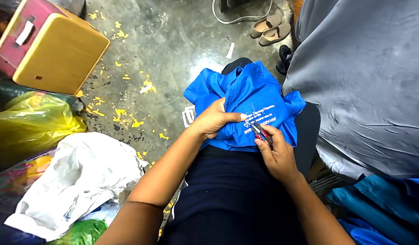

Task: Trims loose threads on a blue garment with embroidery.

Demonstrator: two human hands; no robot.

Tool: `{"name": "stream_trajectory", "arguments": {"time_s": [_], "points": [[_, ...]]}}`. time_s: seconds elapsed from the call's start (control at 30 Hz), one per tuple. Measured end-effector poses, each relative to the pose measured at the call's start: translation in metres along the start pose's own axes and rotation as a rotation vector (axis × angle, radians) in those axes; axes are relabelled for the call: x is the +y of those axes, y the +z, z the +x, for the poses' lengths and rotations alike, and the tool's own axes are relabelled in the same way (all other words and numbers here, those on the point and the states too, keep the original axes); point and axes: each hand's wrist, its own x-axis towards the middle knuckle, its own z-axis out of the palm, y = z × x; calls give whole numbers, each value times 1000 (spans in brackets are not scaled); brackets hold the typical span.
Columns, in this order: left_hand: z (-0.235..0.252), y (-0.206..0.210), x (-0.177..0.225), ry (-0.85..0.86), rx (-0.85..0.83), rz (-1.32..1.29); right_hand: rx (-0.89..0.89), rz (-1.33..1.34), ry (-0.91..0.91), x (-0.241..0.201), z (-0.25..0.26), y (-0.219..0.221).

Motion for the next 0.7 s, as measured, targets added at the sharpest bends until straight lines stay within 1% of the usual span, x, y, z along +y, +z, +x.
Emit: {"name": "stream_trajectory", "arguments": {"time_s": [0.4,0.7], "points": [[-1,1,1,-25,22,35,-32,-52,-62,-1,1,-2],[0,-3,1,-67,17,-16,-23,-48,-104,2,1,0]]}}
